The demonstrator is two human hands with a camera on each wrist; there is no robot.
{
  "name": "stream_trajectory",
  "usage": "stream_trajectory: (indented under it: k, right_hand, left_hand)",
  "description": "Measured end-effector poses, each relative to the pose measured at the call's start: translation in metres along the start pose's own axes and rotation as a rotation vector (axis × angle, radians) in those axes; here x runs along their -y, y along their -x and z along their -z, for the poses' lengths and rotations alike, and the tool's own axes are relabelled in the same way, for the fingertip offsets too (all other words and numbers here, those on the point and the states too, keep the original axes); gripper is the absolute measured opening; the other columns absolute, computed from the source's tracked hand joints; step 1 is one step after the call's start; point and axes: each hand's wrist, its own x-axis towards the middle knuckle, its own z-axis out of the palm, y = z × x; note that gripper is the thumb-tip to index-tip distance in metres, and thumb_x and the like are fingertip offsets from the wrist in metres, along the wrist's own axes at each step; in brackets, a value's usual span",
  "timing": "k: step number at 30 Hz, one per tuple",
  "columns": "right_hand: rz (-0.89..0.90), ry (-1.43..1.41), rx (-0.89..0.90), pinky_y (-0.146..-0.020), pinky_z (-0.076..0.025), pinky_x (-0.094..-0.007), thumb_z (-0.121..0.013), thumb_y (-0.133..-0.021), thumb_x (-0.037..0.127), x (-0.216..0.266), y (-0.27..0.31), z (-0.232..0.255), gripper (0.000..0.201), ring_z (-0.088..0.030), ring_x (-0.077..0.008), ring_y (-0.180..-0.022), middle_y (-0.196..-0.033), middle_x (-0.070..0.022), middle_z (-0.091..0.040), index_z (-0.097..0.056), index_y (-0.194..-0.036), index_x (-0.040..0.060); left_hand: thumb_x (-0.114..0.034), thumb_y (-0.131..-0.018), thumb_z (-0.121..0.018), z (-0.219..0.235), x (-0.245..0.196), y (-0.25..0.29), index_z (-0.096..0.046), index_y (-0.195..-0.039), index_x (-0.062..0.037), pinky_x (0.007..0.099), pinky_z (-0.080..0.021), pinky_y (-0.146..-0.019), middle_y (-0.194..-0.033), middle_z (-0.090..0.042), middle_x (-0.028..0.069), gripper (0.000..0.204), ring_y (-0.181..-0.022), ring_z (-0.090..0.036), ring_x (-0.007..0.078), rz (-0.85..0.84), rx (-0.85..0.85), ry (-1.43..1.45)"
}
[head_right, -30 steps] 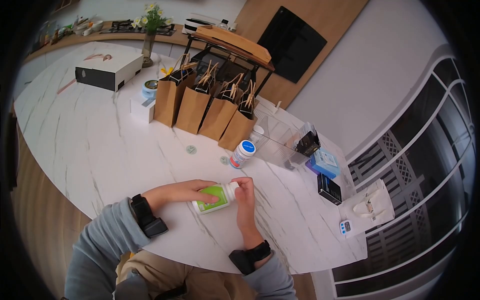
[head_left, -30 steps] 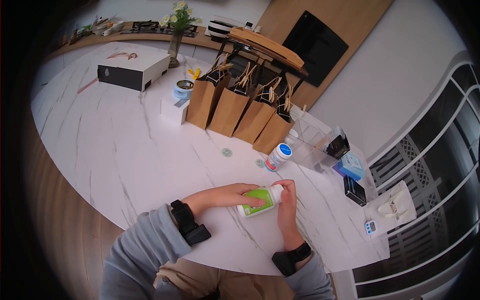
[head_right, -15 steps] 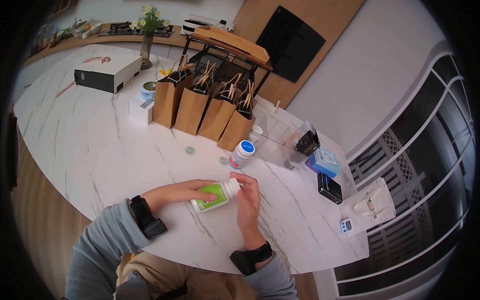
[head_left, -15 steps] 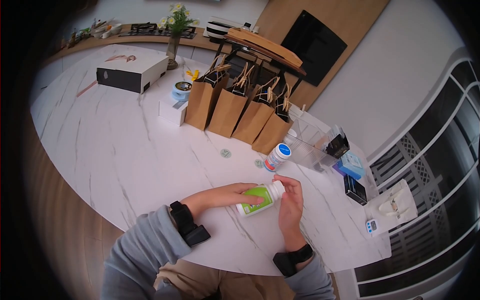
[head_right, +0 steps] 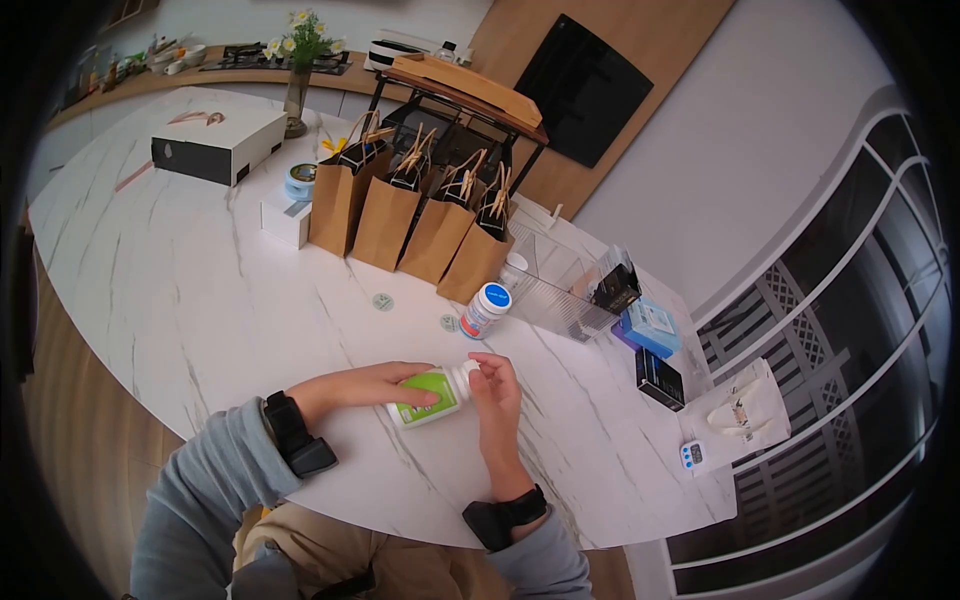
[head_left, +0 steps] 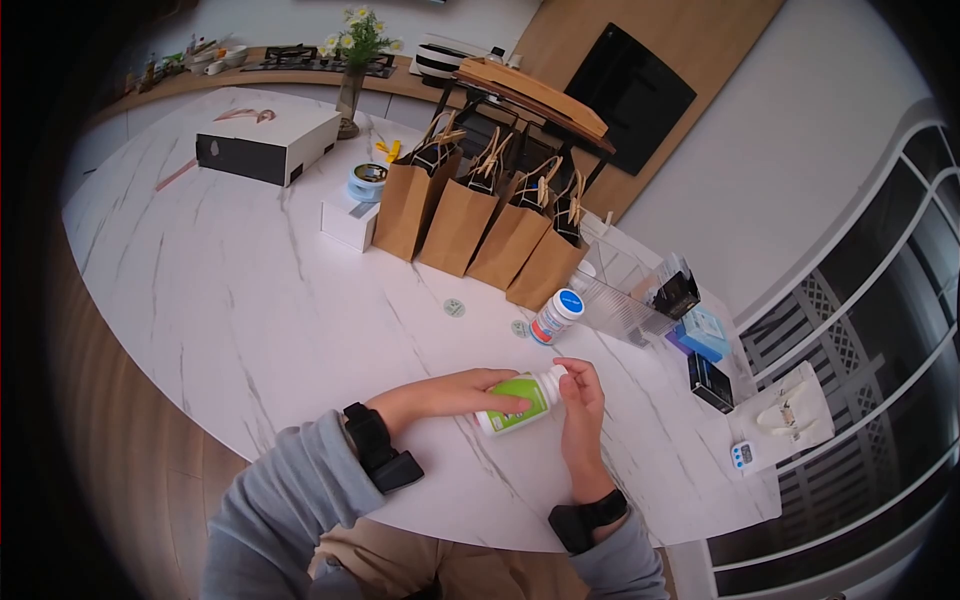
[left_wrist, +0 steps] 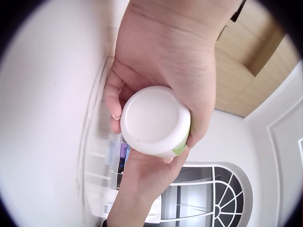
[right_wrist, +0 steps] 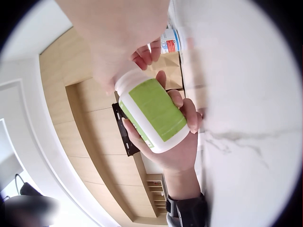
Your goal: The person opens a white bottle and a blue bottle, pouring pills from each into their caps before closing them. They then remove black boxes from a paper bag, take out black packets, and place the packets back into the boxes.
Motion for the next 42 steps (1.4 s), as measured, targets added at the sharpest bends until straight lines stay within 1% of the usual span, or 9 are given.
stream_trajectory:
  k: [6, 10, 15, 17, 19, 21, 23, 27, 42]
  right_hand:
    - [0.221, -0.117, -0.13, -0.081, -0.035, -0.0241, -0.053, -0.085, 0.02, 0.008, -0.001, -0.003, 0.035, -0.046, -0.0114, -0.092, -0.098, -0.0041, -0.051, -0.046, -0.114, 0.002]
    - [0.184, -0.298, -0.201, -0.083, -0.037, -0.0275, -0.049, -0.087, 0.02, 0.015, -0.006, 0.004, 0.038, -0.047, -0.0157, -0.096, -0.107, -0.0069, -0.047, -0.041, -0.119, 0.0018]
    - [0.009, -0.554, -0.214, -0.083, -0.04, -0.0301, -0.045, -0.088, 0.013, -0.008, -0.008, 0.009, 0.037, -0.049, -0.0189, -0.1, -0.112, -0.0083, -0.045, -0.037, -0.122, 0.0026]
    - [-0.1, -0.553, -0.133, -0.092, -0.038, -0.0365, -0.047, -0.086, 0.01, -0.014, -0.009, 0.01, 0.035, -0.049, -0.022, -0.105, -0.11, -0.0103, -0.047, -0.036, -0.118, 0.0053]
    - [-0.162, -0.574, -0.109, -0.093, -0.038, -0.0365, -0.048, -0.084, 0.006, -0.016, -0.008, 0.008, 0.033, -0.049, -0.0225, -0.106, -0.11, -0.0104, -0.047, -0.036, -0.115, 0.0054]
    - [-0.22, -0.594, -0.089, -0.095, -0.038, -0.0365, -0.049, -0.082, 0.001, -0.019, -0.006, 0.007, 0.032, -0.049, -0.023, -0.107, -0.109, -0.0104, -0.047, -0.036, -0.111, 0.0055]
    - [-0.248, -0.503, -0.001, -0.091, -0.04, -0.0318, -0.049, -0.079, -0.004, -0.024, -0.006, 0.006, 0.034, -0.049, -0.021, -0.106, -0.109, -0.0103, -0.047, -0.035, -0.108, 0.0062]
    - [-0.15, -0.502, -0.011, -0.087, -0.041, -0.028, -0.05, -0.076, -0.007, -0.034, -0.005, 0.007, 0.039, -0.048, -0.0182, -0.105, -0.109, -0.0098, -0.047, -0.035, -0.109, 0.0059]
    - [-0.138, -0.375, 0.19, -0.082, -0.042, -0.0257, -0.056, -0.071, -0.008, -0.037, -0.008, 0.004, 0.046, -0.049, -0.0123, -0.098, -0.104, -0.0041, -0.048, -0.04, -0.112, 0.0053]
  left_hand:
    - [-0.04, -0.083, -0.056, 0.002, 0.007, -0.005, -0.048, -0.116, -0.001, 0.023, -0.039, -0.08, -0.101, -0.056, 0.0067, 0.053, -0.092, -0.05, 0.0122, -0.029, -0.008, -0.008]
    - [-0.039, -0.083, -0.057, -0.002, 0.004, -0.004, -0.048, -0.116, -0.0015, 0.0232, -0.04, -0.079, -0.101, -0.055, 0.0066, 0.051, -0.091, -0.05, 0.0126, -0.049, -0.024, -0.028]
    - [-0.033, -0.08, -0.063, 0.001, 0.004, -0.007, -0.044, -0.118, -0.0016, 0.0255, -0.04, -0.081, -0.102, -0.054, 0.0084, 0.053, -0.095, -0.05, 0.0149, -0.143, -0.231, 0.0]
    - [-0.028, -0.078, -0.066, 0.007, 0.008, -0.01, -0.044, -0.118, -0.0014, 0.0263, -0.04, -0.082, -0.104, -0.054, 0.0092, 0.053, -0.097, -0.05, 0.0159, -0.15, -0.307, -0.136]
    - [-0.023, -0.076, -0.069, 0.011, 0.015, -0.014, -0.043, -0.117, -0.0013, 0.0271, -0.04, -0.083, -0.106, -0.053, 0.0101, 0.053, -0.099, -0.05, 0.0169, -0.16, -0.376, -0.278]
    - [-0.013, -0.069, -0.073, 0.013, 0.022, -0.018, -0.044, -0.114, -0.0011, 0.0287, -0.04, -0.086, -0.107, -0.051, 0.0113, 0.055, -0.101, -0.05, 0.0202, -0.356, -0.498, -0.316]
    - [-0.01, -0.066, -0.074, 0.013, 0.023, -0.02, -0.045, -0.112, -0.0018, 0.03, -0.04, -0.087, -0.107, -0.05, 0.0116, 0.055, -0.101, -0.049, 0.0226, -0.344, -0.525, -0.397]
    - [-0.004, -0.061, -0.074, 0.005, 0.003, -0.015, -0.047, -0.11, -0.004, 0.034, -0.039, -0.087, -0.105, -0.047, 0.0127, 0.057, -0.1, -0.048, 0.029, -0.361, -0.612, -0.77]
    - [0.003, -0.06, -0.07, -0.008, -0.005, -0.016, -0.052, -0.111, -0.0099, 0.0309, -0.042, -0.08, -0.107, -0.045, 0.0089, 0.056, -0.102, -0.046, 0.0269, -0.355, -0.688, -0.967]
